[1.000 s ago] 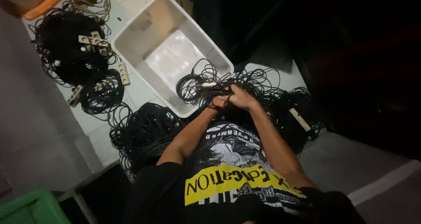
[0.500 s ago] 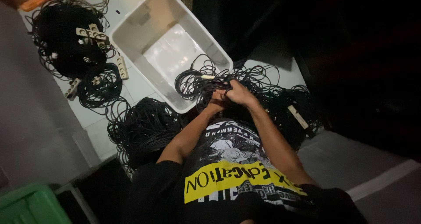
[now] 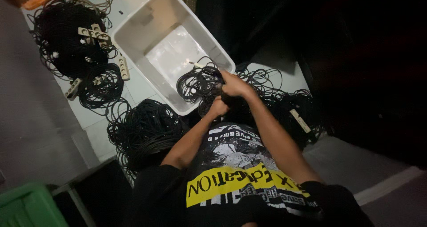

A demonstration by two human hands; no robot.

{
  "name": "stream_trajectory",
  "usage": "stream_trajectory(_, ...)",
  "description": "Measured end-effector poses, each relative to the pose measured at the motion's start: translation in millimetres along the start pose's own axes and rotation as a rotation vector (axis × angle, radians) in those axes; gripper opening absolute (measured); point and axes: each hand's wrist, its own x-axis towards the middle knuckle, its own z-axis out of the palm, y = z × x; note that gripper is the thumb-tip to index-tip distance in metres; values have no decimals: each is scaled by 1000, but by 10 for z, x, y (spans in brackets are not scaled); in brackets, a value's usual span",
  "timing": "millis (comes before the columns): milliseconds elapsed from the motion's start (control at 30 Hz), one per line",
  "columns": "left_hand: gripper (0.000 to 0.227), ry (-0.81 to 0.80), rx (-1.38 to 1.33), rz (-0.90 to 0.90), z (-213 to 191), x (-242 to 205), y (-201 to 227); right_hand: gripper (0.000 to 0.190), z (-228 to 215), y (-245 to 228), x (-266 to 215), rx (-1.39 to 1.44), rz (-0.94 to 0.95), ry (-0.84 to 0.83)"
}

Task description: The person sorts through large piles of black cables on the floor, picking them up, coiling some by hand, and placing them into a white plastic bin.

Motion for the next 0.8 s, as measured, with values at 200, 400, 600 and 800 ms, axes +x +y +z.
stream_trajectory(200, 25, 191, -597, -271, -171, -39, 0, 85, -294, 156, -190, -41, -16, -11)
stream_trajectory(400, 31, 323, -830, -297, -265, -80, 59, 75, 48, 864, -769, 519, 199, 393)
stream_trajectory(600, 32, 119, -827, -508, -550, -184, 262, 68, 738, 1608, -1027, 961, 355, 452)
stream_trajectory(800, 20, 256, -1290, -477, -555, -247, 287, 65, 834, 1706, -1057, 75, 423, 107)
